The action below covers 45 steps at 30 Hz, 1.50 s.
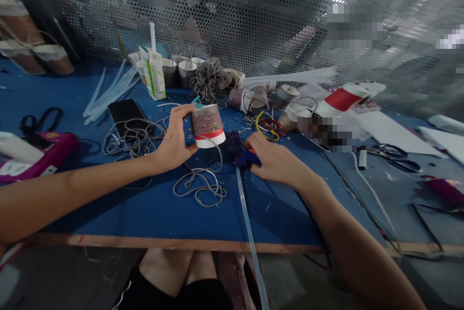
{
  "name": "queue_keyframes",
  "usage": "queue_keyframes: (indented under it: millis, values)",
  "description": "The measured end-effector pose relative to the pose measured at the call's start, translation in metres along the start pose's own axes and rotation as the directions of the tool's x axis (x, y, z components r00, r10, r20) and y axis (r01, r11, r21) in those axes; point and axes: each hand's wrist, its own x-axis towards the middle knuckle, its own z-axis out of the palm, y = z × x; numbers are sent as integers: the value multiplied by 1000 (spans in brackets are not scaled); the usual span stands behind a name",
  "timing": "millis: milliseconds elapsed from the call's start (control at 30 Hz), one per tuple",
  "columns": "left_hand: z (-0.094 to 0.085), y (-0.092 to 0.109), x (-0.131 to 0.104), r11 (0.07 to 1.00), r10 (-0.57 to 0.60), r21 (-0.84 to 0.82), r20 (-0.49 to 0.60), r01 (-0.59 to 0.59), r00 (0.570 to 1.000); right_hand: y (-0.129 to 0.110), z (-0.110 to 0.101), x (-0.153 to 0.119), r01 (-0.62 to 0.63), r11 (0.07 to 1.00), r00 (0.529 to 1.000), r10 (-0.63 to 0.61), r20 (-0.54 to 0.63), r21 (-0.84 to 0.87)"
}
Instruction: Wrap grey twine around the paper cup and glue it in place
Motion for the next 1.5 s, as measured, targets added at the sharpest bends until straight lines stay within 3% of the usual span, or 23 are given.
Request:
queue_keyframes:
  millis: [100, 200, 233, 300, 367, 400, 500, 633, 833, 1000, 1233, 1367, 1500]
  values:
    - [1, 1, 0, 1000, -12, 12, -10, 12, 1000, -5, -1, 2, -80, 983, 996, 74, -43, -167]
    - [0, 2, 1, 999, 4, 41, -17, -4, 1000, 6, 0, 1, -56, 987, 970, 18, -241, -153]
    - [-1, 3, 1, 998, 15, 54, -16, -14, 1000, 10, 0, 1, 0, 993, 942, -40, -334, -119]
    - [-2, 5, 3, 996, 34, 82, -9, -33, 999, 15, 1, -1, 163, 985, 823, -162, -545, -47]
    - [-4, 7, 4, 992, 52, 114, 8, -53, 999, 13, 1, -3, 308, 950, 708, -196, -679, 46]
    - [-4, 8, 5, 990, 60, 131, 16, -61, 998, 10, 1, -5, 363, 926, 681, -187, -708, 105]
    - [-5, 11, 6, 982, 73, 172, 26, -76, 997, -3, 0, -10, 472, 846, 700, -188, -689, 249]
    - [-4, 12, 6, 984, 73, 162, 27, -77, 997, -11, 3, -10, 538, 815, 695, -285, -660, 215]
    - [-4, 11, 6, 986, 94, 135, 23, -96, 995, -8, 13, 1, 607, 789, 612, -389, -688, 94]
    - [-4, 12, 6, 985, 104, 137, 24, -107, 994, -9, 14, -2, 550, 821, 691, -342, -637, 156]
    - [-5, 12, 5, 984, 98, 144, 45, -104, 994, -9, 14, -1, 554, 823, 692, -372, -619, 125]
    - [-5, 13, 6, 980, 115, 158, 46, -121, 992, -9, 15, -1, 573, 813, 662, -386, -642, 102]
    - [-5, 13, 6, 980, 124, 149, 40, -128, 992, -10, 17, -2, 533, 836, 712, -361, -603, 129]
